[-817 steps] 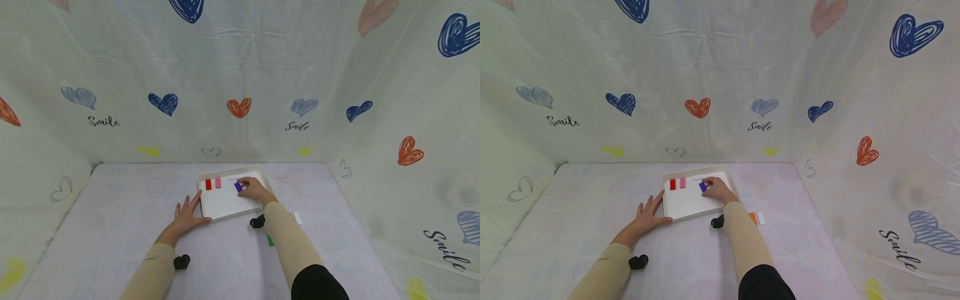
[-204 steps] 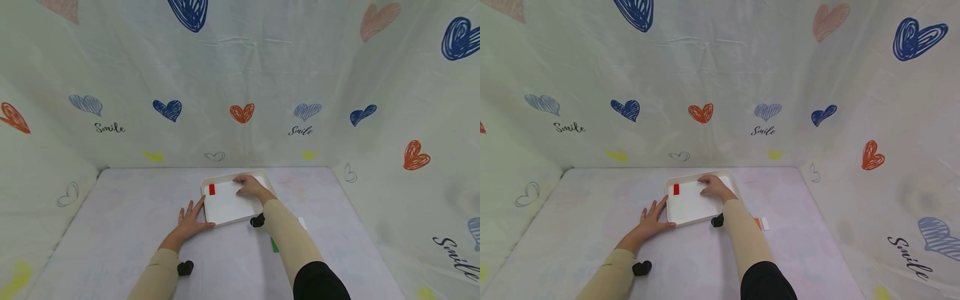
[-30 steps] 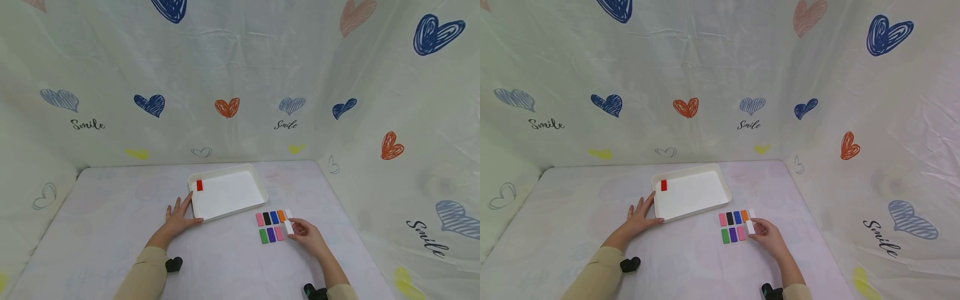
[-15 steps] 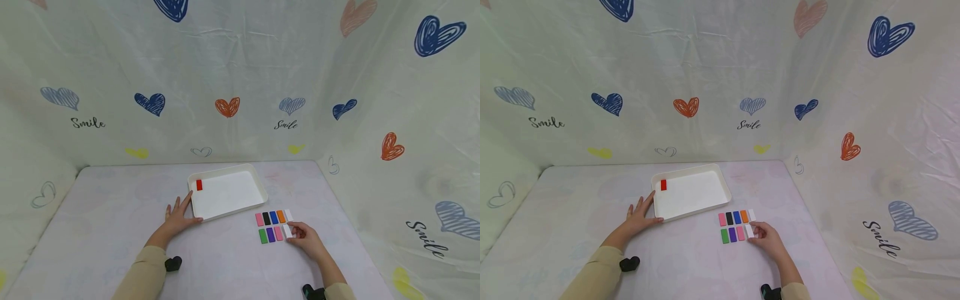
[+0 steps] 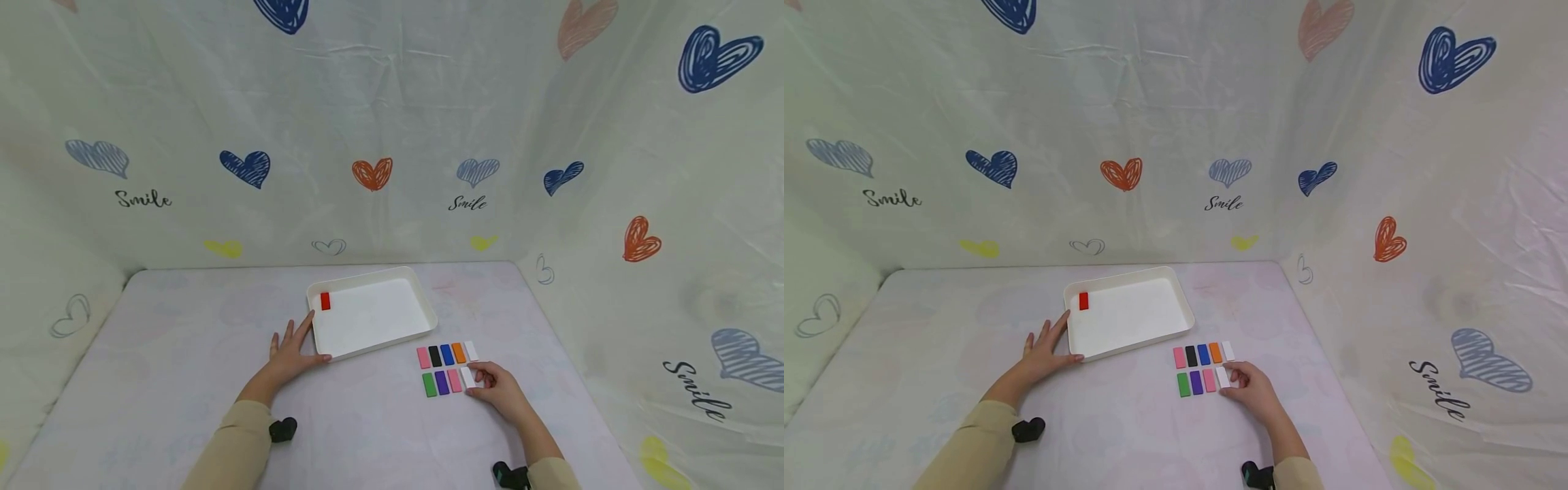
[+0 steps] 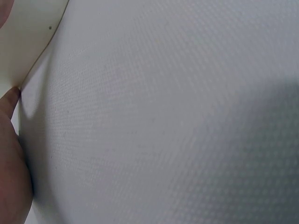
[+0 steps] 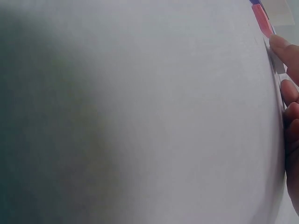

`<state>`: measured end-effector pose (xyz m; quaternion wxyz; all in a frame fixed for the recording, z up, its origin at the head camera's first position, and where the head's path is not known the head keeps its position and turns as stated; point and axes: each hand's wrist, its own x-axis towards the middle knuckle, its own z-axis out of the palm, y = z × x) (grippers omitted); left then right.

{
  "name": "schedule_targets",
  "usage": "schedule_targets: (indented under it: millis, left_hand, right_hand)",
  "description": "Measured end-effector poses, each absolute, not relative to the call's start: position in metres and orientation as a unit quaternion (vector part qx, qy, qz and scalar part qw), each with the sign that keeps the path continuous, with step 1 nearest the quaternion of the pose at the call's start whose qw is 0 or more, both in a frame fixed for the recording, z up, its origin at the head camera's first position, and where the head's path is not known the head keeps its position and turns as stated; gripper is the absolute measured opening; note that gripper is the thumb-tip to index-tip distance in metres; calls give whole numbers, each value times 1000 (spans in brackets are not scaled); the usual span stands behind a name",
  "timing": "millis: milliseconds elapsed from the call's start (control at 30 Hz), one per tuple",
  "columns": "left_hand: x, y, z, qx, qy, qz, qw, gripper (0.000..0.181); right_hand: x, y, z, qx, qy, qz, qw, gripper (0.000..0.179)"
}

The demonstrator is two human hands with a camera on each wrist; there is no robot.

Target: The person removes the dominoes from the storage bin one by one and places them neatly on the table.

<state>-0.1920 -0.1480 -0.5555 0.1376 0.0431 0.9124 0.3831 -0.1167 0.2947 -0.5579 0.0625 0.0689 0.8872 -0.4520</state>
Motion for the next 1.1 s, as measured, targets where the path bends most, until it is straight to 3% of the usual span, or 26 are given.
schedule_targets:
  millis: [300,1100]
  left_hand:
    - [-192,-148,-556,48,914,381,134,114]
    - [-191,-148,-555,48,913,383,134,114]
  right_hand:
    - [-116,296,-558,39,894,-443,53,51]
    - [-122,298,-560,73,894,-433,89,51]
